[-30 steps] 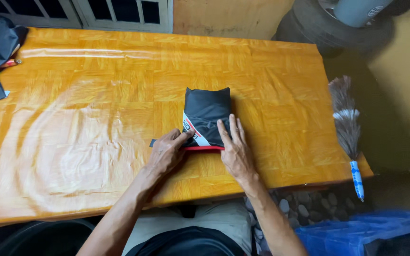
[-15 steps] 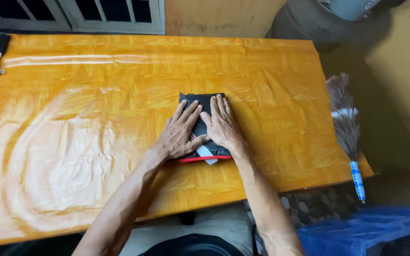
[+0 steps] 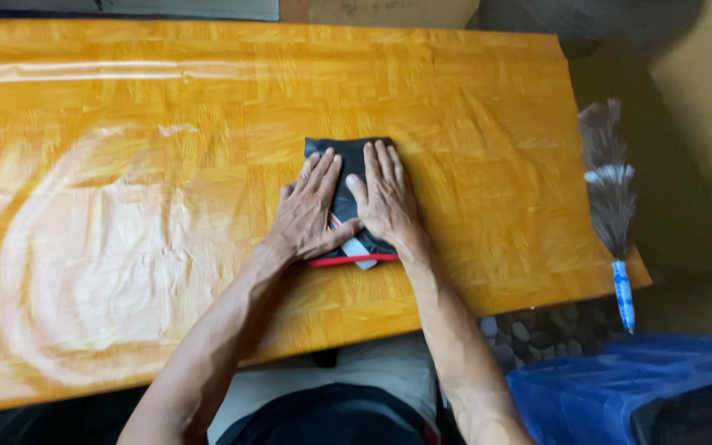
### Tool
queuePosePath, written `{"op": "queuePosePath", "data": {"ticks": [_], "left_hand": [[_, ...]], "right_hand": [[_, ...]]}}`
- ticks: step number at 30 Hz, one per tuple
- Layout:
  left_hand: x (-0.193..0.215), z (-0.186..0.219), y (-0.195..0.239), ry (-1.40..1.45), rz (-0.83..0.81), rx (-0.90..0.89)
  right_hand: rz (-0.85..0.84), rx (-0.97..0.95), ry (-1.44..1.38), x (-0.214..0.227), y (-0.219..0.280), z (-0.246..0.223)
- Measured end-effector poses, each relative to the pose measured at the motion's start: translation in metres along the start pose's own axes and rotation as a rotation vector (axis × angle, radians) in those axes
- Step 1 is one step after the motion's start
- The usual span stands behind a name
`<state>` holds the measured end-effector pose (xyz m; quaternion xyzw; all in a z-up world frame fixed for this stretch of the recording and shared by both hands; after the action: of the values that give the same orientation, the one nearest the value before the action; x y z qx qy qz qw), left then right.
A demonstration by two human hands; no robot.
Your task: The person folds a small black bag with red straps on a wooden table, then places it into a green bucket. They then unfold a large black tarp on the table and use a feather duster to clean its surface repeatedly.
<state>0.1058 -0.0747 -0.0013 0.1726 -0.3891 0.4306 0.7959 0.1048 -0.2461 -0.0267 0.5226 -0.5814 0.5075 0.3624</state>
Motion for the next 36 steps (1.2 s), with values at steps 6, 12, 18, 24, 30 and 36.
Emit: {"op": "queuePosePath", "data": {"ticks": [6,12,18,24,30,36], "left_hand": [[-0.002,-0.004,0.005,0.295,0.068,0.074],[-0.038,-0.03,0.0,0.325,0.391,0.097],[-0.012,-0.021,0.01,0.428,0.291,0.164],[-0.023,-0.033,0.005,0.41,0.258,0.182],[-0.002,0.007,0.016,0.078,0.168,0.118],[-0.004,0.0,0.002,-0.142,0.088,0.101]], "right_hand": [[-0.047,-0.339,-0.393,0.025,0.013,0.012],[-0.009,-0.382,-0.559,0.027,0.03,0.012],[0.005,-0.22,-0.373,0.029,0.033,0.023],[-0.07,-0.131,-0.247,0.024,0.032,0.011],[-0.051,0.051,0.042,0.032,0.021,-0.02],[-0.113,0.039,-0.07,0.011,0.014,0.002]]}}
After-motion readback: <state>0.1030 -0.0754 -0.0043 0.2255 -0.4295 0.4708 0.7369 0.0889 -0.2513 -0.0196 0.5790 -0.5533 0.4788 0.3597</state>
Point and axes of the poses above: each hand's wrist, its own y-axis away from the middle knuckle, its own x-axis out of the back of the hand, z = x × y, the point moved 3 cm from there along -y, towards the middle knuckle, and after that the axes turned 8 degrees about y, right-handed, at the moved point
